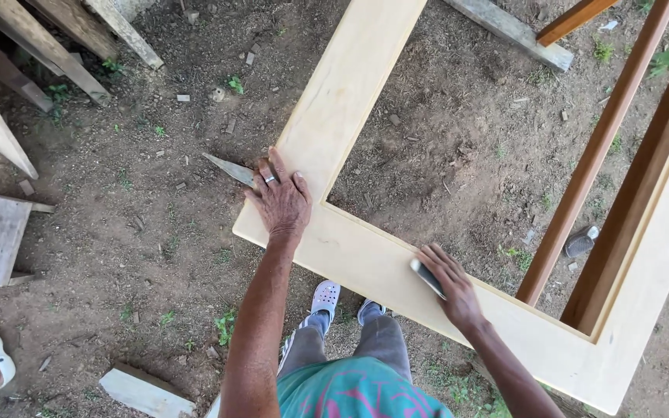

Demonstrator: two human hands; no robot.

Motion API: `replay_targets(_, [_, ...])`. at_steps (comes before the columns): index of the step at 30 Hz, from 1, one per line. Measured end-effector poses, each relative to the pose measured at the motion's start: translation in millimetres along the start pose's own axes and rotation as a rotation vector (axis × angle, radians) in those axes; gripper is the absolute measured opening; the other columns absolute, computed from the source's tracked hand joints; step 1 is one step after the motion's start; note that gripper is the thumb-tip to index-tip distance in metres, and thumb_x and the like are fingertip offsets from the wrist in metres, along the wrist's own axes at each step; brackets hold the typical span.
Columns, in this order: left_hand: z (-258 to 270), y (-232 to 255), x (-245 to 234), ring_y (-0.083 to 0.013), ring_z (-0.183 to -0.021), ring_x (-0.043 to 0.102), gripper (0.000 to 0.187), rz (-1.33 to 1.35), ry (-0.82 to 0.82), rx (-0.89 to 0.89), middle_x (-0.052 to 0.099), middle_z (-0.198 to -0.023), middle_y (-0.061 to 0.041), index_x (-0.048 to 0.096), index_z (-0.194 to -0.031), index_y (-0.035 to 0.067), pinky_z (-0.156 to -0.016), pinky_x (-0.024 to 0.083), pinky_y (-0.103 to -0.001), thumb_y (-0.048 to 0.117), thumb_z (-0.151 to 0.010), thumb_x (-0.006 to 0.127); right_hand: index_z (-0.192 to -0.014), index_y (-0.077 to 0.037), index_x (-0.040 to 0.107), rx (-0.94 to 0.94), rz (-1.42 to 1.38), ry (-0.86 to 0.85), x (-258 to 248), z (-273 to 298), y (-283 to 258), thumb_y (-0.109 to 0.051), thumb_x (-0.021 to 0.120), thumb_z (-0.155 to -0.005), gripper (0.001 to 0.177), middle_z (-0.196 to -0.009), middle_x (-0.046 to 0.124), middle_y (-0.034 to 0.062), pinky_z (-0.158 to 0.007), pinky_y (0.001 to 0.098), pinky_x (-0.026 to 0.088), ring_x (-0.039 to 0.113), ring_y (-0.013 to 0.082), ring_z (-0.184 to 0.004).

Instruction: The recorder is sanding a wooden frame using a piece of sandpaper.

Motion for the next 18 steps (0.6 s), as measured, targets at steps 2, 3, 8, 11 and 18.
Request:
replay_targets(2, [0.0,2.0,-2.4,-0.042,-0.143,0.034,0.072,0.005,-0.01,-0.006,0.03,-0.16,-0.026,0.012,-0.163,0.005,-0.11,0.025,-0.07,0.041,-0.106,0.038,-0.148,-0.013,0.049,0.121,0.089,0.021,-0.8,22.6,10.1,0.012,0.069,-0.068,0.085,-0.157,0.048,0.0068,-0.127,0.0477,0.03,0.039,0.0286,-0.15])
replay_targets(3, [0.8,1.4,-3.8,-0.042,-0.143,0.034,0.072,0.004,-0.011,-0.008,0.03,-0.16,-0.026,0.012,-0.163,0.005,-0.11,0.025,-0.07,0.041,-0.106,0.038,-0.148,-0.013,0.049,0.12,0.088,0.019,7.1,15.5,7.4,0.012,0.069,-0.068,0.085,-0.157,0.048,0.0068,-0.127,0.0477,0.03,0.039,0.0286,-0.15])
replay_targets(8, [3.1,2.5,-0.7,-0.0413,-0.142,0.038,0.071,-0.025,0.063,0.017,0.034,-0.157,-0.024,0.015,-0.163,0.005,-0.111,0.027,-0.07,0.041,-0.106,0.039,-0.15,-0.013,0.049,0.115,0.041,0.072,52.1,-43.8,-11.1,0.015,0.068,-0.071,0.086,-0.159,0.047,0.0076,-0.127,0.0496,0.031,0.039,0.0287,-0.15])
replay_targets(11, [1.0,-1.1,1.5,-0.0399,-0.14,0.039,0.07,-0.055,0.088,0.032,0.036,-0.155,-0.024,0.018,-0.162,0.005,-0.11,0.028,-0.07,0.041,-0.106,0.039,-0.151,-0.015,0.05,0.002,0.098,0.093,91.1,-90.0,-30.5,0.011,0.071,-0.08,0.078,-0.16,0.047,0.0053,-0.126,0.0539,0.029,0.04,0.0266,-0.15])
replay_targets(18, [2.9,-0.9,2.4,-0.0353,-0.142,0.039,0.064,0.006,0.078,0.004,0.037,-0.158,-0.018,0.02,-0.162,0.007,-0.11,0.03,-0.068,0.036,-0.109,0.038,-0.151,-0.011,0.047,-0.058,-0.127,-0.009,75.9,-143.3,-74.6,0.009,0.068,-0.077,0.079,-0.16,0.045,0.0089,-0.126,0.0487,0.028,0.036,0.0296,-0.152])
Point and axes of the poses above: each hand's wrist, its own z-axis away from the middle knuckle, its own x-axis out of the palm, y = z × x, the point moved 2 cm from there along -z, towards the middle knuckle
